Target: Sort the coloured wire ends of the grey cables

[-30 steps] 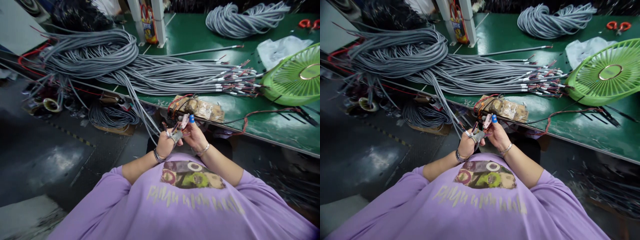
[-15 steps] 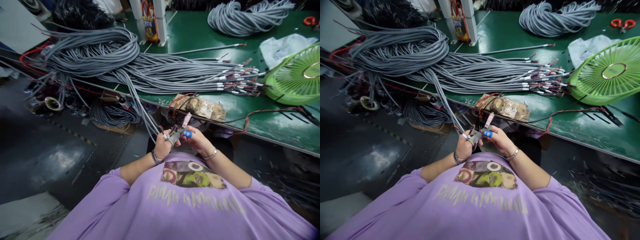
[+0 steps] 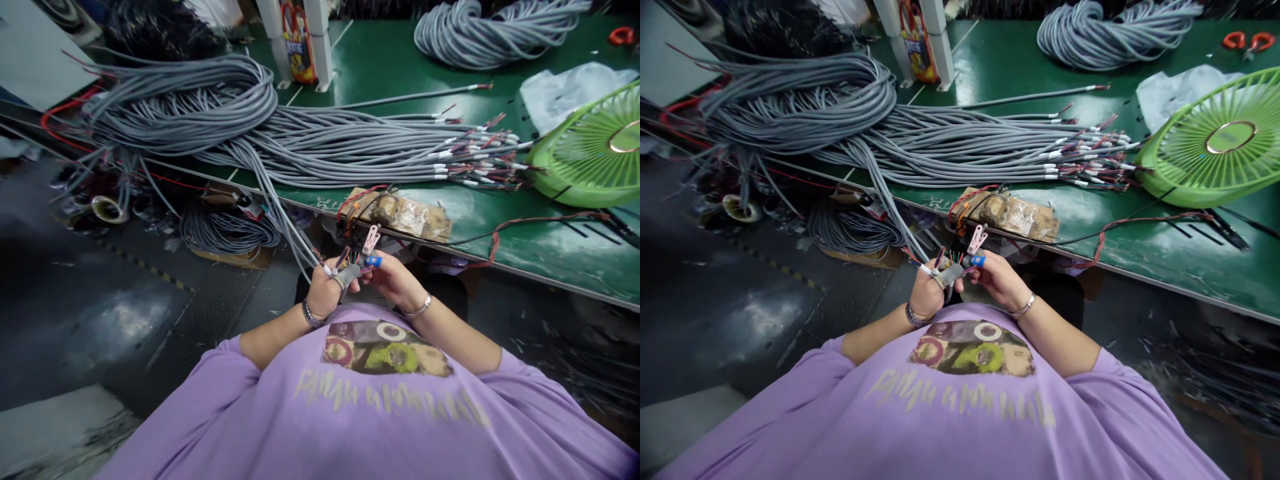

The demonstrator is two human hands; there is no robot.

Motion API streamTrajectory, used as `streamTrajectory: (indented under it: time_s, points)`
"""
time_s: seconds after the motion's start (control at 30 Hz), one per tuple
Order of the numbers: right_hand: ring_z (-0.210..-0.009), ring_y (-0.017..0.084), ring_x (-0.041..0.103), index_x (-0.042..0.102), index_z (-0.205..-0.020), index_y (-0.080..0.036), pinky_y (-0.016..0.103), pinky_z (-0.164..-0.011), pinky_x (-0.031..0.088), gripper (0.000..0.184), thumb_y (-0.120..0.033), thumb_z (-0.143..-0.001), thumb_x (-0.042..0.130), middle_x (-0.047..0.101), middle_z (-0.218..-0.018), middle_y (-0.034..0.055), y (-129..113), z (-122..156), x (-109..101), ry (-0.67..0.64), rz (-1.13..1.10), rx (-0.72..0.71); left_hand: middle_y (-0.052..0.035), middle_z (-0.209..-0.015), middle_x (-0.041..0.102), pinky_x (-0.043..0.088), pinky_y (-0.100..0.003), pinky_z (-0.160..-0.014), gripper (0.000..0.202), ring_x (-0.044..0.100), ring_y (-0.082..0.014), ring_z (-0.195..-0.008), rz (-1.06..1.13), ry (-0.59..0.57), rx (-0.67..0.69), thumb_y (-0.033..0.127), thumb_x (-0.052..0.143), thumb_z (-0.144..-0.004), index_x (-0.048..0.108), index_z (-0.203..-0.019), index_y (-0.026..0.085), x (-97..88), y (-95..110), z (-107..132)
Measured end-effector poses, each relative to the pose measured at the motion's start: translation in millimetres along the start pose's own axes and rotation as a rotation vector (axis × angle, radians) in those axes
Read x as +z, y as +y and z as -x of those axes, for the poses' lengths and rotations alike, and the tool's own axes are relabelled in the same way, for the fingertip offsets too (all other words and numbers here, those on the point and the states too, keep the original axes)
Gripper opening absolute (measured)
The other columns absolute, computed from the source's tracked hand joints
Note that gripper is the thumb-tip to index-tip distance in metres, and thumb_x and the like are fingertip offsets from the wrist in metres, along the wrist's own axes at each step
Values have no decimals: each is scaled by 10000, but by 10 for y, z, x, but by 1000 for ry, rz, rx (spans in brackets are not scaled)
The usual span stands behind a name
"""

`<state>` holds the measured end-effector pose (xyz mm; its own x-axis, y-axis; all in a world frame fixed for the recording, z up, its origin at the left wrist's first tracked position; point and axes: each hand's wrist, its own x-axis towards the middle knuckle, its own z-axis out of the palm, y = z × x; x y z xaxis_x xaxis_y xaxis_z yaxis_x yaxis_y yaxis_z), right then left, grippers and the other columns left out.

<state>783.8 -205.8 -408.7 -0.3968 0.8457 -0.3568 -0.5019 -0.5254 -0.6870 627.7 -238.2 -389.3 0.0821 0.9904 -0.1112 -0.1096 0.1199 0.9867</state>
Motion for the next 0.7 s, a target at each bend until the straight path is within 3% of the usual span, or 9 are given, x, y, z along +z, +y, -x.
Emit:
streamTrajectory:
  time_s: [0.17,0.23,0.33,0.43,0.53,0.6,0.7]
  points:
    - [-542,97,487,646,-802,-195,231,-514,417,440,-617,-711,733,627,-692,-2,-104,-80,-69,-17,-66,56,1,-499,615,378,-243,-484,372,501,-93,-437,40,51,-33,469,711,-765,576,-572,181,45,6,-40]
    - [-522,89,444,646,-784,-194,229,-487,368,441,-607,-689,769,600,-667,-12,-129,-106,-32,-21,10,-38,1,-502,618,372,-242,-481,360,499,-91,-439,26,47,-33,455,709,-771,584,-575,180,61,12,-55]
    - [-482,77,348,628,-691,-191,239,-469,285,423,-566,-659,819,497,-549,-45,-106,-142,21,102,157,-270,4,-500,618,372,-237,-478,338,497,-88,-436,19,52,-27,438,703,-784,604,-594,177,85,2,-72]
    - [-473,88,338,611,-638,-200,257,-474,281,491,-672,-699,731,455,-498,-45,-50,-190,33,219,229,-420,5,-506,624,389,-233,-488,330,514,-91,-447,23,52,-4,435,701,-791,612,-608,175,111,-14,-83]
    - [-492,100,391,605,-647,-204,265,-502,354,558,-757,-714,644,477,-522,-35,-29,-245,45,129,133,-344,3,-505,625,405,-231,-495,344,524,-93,-455,12,43,8,445,703,-794,614,-604,173,132,-14,-90]
    - [-512,109,441,623,-685,-201,270,-528,402,559,-758,-694,665,511,-547,-30,-42,-273,69,65,20,-244,3,-503,622,415,-232,-498,355,526,-95,-454,-4,40,-5,459,710,-789,616,-602,173,141,-7,-95]
    - [-557,129,518,643,-710,-194,273,-568,450,522,-709,-678,723,576,-576,-15,-73,-292,111,70,-107,-173,0,-512,629,424,-229,-504,366,531,-94,-459,-23,39,-4,466,725,-779,614,-595,169,145,-8,-101]
